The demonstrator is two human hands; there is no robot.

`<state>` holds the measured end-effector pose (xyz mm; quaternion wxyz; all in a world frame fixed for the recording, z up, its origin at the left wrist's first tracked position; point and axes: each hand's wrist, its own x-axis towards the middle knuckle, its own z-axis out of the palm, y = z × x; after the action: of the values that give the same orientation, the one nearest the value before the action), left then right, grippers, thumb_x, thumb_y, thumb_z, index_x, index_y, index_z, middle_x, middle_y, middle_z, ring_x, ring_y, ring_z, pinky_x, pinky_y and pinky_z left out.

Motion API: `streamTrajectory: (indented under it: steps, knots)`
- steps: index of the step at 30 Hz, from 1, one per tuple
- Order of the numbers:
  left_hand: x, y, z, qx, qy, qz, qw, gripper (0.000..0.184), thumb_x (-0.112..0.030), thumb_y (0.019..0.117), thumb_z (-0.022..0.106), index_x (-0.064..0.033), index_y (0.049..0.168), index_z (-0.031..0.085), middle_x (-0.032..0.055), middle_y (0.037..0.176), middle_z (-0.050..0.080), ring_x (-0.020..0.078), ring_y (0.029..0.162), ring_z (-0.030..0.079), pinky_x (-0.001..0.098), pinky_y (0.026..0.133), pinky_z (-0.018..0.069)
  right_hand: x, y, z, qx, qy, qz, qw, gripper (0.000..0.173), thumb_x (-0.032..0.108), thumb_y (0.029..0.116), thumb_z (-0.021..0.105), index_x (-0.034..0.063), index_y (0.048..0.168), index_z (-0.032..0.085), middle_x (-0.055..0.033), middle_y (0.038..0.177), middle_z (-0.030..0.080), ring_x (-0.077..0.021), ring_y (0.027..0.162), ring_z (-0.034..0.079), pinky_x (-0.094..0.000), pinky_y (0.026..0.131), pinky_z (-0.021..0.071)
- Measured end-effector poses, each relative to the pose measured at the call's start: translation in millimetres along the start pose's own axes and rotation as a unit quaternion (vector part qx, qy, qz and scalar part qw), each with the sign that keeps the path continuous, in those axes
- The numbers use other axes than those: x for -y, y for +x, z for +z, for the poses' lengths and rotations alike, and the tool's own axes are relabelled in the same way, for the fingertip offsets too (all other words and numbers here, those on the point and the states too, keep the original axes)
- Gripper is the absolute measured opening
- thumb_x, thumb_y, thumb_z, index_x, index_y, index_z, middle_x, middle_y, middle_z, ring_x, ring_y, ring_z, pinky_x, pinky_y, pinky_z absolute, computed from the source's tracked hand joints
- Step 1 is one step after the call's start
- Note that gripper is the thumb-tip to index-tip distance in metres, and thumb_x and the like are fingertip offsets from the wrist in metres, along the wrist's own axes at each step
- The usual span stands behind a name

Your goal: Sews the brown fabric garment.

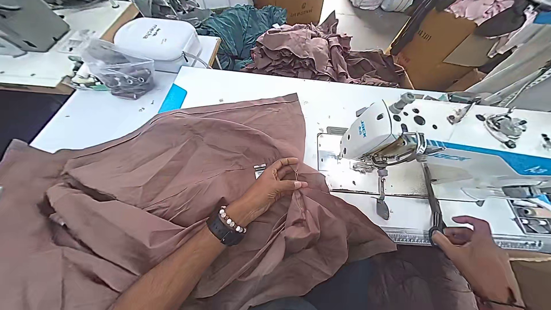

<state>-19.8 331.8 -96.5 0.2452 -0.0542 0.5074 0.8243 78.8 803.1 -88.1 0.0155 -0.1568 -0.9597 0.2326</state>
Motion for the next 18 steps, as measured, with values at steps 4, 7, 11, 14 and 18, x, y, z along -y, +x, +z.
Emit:
streamTrajectory:
  steps: [4,7,11,14,18]
  knots:
    - [2.9,-8.7,-4.3,0.078,-0.018,-0.015,0.997,0.079,0.009,0.0873,0.072,-0.0125,0.155,0.037,0.0168,0.138,0.059,0.0302,0.110,0.070,0.0431,0.090,0.0621,11.4,-40.4,3.7,0.069,0.501,0.068,0.860,0.009,0.017,0.1030,0.054,0.0151,0.112,0.055,-0.0036,0.090,0.075,-0.0113,0.064,0.071,-0.0240,0.054,0.0587]
    - [7.1,-11.3,-6.2,0.126,-0.025,-0.019,0.992,0.085,0.007,0.0880,0.072,-0.0161,0.159,0.032,0.0170,0.144,0.054,0.0304,0.112,0.069,0.0429,0.092,0.0616,18.6,-77.8,13.5,0.192,0.735,-0.027,0.650,0.031,0.039,0.0989,0.064,0.0154,0.116,0.074,0.0010,0.089,0.074,-0.0054,0.062,0.067,-0.0204,0.049,0.0536]
    - [6.9,-10.2,-6.3,0.180,-0.018,-0.039,0.983,0.089,0.009,0.0887,0.071,-0.0165,0.161,0.026,0.0179,0.147,0.052,0.0321,0.114,0.068,0.0445,0.094,0.0608,104.9,-104.9,32.7,0.322,0.697,-0.034,0.640,0.025,0.040,0.0973,0.068,0.0174,0.107,0.074,0.0033,0.084,0.071,-0.0021,0.061,0.062,-0.0172,0.050,0.0492]
    - [7.2,-9.6,-4.0,0.196,-0.017,-0.049,0.979,0.089,0.010,0.0885,0.070,-0.0163,0.162,0.025,0.0176,0.144,0.054,0.0313,0.112,0.069,0.0446,0.094,0.0610,126.2,-87.2,48.9,0.435,0.651,-0.015,0.622,0.023,0.035,0.1000,0.067,0.0120,0.098,0.063,-0.0041,0.077,0.064,-0.0065,0.050,0.058,-0.0192,0.040,0.0470]
    - [6.7,-11.9,-3.1,0.202,0.013,-0.046,0.978,0.095,0.011,0.0859,0.071,-0.0186,0.162,0.023,0.0160,0.153,0.046,0.0301,0.110,0.070,0.0432,0.091,0.0622,143.3,-68.2,59.8,0.484,0.622,-0.030,0.616,0.018,0.024,0.0993,0.070,0.0113,0.099,0.057,-0.0041,0.076,0.063,-0.0071,0.050,0.060,-0.0202,0.042,0.0505]
